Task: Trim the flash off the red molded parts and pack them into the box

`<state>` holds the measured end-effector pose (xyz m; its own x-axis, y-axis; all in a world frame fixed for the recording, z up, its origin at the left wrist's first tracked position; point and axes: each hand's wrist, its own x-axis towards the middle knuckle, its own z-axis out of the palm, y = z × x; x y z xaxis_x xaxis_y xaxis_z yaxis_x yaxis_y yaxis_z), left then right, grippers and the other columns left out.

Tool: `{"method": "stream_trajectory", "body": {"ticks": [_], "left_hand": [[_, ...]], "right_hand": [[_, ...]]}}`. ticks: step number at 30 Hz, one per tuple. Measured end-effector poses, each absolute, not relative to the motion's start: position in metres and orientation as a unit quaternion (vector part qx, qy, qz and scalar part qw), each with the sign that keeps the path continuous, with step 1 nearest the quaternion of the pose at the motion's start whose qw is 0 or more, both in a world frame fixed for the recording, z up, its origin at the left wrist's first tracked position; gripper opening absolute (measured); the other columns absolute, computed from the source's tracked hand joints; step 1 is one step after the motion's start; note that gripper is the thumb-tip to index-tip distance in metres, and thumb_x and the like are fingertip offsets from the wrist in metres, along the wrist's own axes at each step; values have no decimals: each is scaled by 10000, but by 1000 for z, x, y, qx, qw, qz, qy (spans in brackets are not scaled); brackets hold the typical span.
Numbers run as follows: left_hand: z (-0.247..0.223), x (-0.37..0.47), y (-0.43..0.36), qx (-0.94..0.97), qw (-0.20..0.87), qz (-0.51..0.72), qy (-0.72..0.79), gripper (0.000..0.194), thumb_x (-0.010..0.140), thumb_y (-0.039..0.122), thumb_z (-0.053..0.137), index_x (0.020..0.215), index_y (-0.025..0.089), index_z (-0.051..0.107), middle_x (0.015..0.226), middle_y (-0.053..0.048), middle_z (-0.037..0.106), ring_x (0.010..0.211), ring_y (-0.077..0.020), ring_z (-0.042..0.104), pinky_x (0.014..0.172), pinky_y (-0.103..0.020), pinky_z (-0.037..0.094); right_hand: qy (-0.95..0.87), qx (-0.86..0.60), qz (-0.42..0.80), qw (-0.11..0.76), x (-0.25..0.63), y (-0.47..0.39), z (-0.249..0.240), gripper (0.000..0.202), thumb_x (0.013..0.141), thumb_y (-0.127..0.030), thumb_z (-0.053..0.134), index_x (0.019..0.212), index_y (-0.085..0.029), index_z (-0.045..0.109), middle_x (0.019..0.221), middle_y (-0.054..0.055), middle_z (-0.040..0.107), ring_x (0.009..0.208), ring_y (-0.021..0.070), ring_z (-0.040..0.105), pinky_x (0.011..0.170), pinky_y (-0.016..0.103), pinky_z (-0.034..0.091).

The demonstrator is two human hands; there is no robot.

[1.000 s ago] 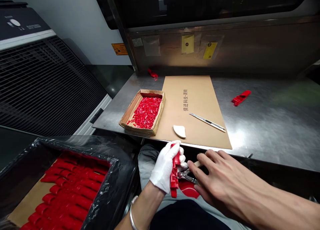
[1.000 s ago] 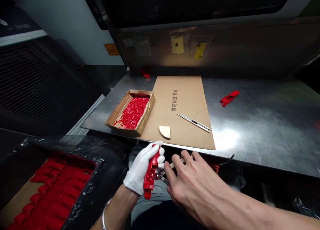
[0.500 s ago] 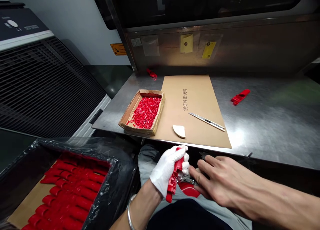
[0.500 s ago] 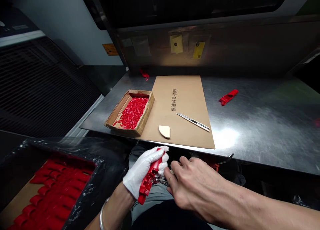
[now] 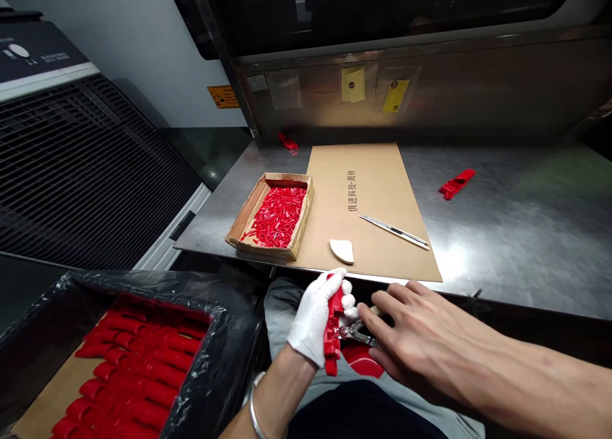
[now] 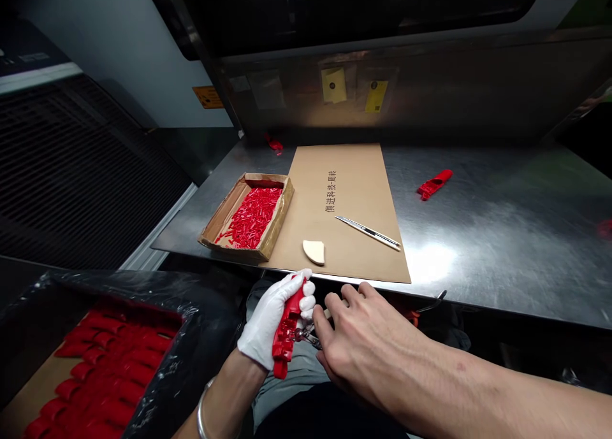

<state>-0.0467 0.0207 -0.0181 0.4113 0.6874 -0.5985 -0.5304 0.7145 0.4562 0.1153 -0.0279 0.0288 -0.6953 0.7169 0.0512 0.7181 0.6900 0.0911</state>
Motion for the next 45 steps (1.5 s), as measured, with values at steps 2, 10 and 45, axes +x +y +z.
{"method": "stream_trajectory", "body": {"ticks": [2, 10, 45], "left_hand": [[-17, -45, 20, 86, 823, 388, 405, 285, 729, 190, 734, 863, 167, 483, 688, 42, 488, 489, -43, 415, 438, -150, 341], [-17, -42, 18, 99, 818, 382, 419, 324, 706, 201, 746, 867, 177, 466, 655, 50, 489, 468, -43, 400, 416, -148, 303], [-35, -36, 17, 28, 857, 348, 378, 189, 999, 264, 368, 878, 167, 476, 609, 43, 415, 420, -61, 330, 393, -161, 263]], "right_hand": [[-920, -388, -48, 3, 115, -27, 28, 234, 884, -314, 598, 1053, -155, 615, 811, 48, 513, 709, 233, 489, 632, 380, 341], [-933, -353, -63, -21, 117, -26, 27, 253, 873, -300, 624, 1073, -147, 595, 807, 43, 500, 697, 227, 480, 603, 379, 318], [-945, -322, 18, -55, 118, -25, 26, 68, 869, -136, 581, 861, -186, 536, 735, 14, 485, 597, 178, 405, 530, 351, 184]]}}
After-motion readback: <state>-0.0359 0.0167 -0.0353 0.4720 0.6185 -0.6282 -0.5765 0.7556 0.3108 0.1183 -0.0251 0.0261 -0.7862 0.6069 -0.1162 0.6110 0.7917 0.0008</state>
